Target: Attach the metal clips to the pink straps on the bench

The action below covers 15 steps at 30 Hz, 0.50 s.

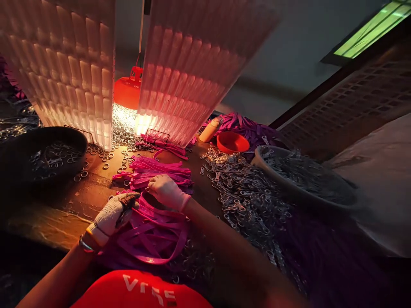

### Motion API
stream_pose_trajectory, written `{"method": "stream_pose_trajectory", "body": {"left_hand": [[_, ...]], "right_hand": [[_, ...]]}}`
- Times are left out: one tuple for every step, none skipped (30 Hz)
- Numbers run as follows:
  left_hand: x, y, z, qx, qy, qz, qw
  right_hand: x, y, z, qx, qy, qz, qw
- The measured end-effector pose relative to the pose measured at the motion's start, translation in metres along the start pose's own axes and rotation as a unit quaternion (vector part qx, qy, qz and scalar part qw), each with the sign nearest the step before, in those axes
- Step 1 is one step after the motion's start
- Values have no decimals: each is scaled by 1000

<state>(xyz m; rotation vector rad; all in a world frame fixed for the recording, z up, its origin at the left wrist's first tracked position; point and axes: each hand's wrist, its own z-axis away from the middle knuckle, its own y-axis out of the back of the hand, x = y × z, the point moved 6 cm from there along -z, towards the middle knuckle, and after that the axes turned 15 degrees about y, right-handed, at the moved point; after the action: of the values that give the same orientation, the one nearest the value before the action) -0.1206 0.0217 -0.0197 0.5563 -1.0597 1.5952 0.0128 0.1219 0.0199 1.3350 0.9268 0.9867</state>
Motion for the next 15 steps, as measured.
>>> {"method": "stream_pose_trajectory", "body": {"left_hand": [[1, -1, 1, 1, -6, -5, 1000], [1, -3, 2, 2, -12, -7, 1000], [2, -4, 3, 5, -15, -10, 1000], [2, -4, 4, 15, -16, -16, 1000], [1, -4, 5, 29, -15, -24, 999], [1, -3, 6, 45, -18, -30, 998], [0, -2, 7, 58, -24, -32, 998], [-1, -1, 8, 68, -31, -32, 997], [-2, 0, 8, 73, -37, -28, 996], [-4, 1, 8, 71, -36, -26, 996], [-7, 2, 8, 64, -29, -26, 997], [-10, 2, 7, 58, -19, -27, 998], [-13, 3, 6, 55, -10, -30, 998], [-14, 5, 6, 61, -11, -35, 997], [-13, 7, 6, 78, -25, -48, 995]], "right_hand": [[-2, -2, -3, -6, 11, -6, 1000], [-5, -6, -7, -10, 17, -10, 1000], [-6, -9, -12, -14, 17, -13, 1000], [-7, -13, -17, -15, 12, -14, 1000], [-7, -17, -22, -15, 5, -16, 1000], [-6, -20, -26, -14, -2, -19, 1000], [-5, -22, -29, -13, -7, -23, 1000], [-3, -23, -32, -11, -10, -29, 999], [-1, -22, -33, -8, -11, -35, 999], [0, -20, -34, -4, -12, -42, 999], [2, -16, -33, 2, -13, -50, 999], [3, -11, -31, 11, -17, -57, 998], [2, -5, -29, 22, -22, -64, 997], [0, 2, -25, 33, -28, -70, 997], [-4, 9, -20, 41, -33, -73, 996]]}}
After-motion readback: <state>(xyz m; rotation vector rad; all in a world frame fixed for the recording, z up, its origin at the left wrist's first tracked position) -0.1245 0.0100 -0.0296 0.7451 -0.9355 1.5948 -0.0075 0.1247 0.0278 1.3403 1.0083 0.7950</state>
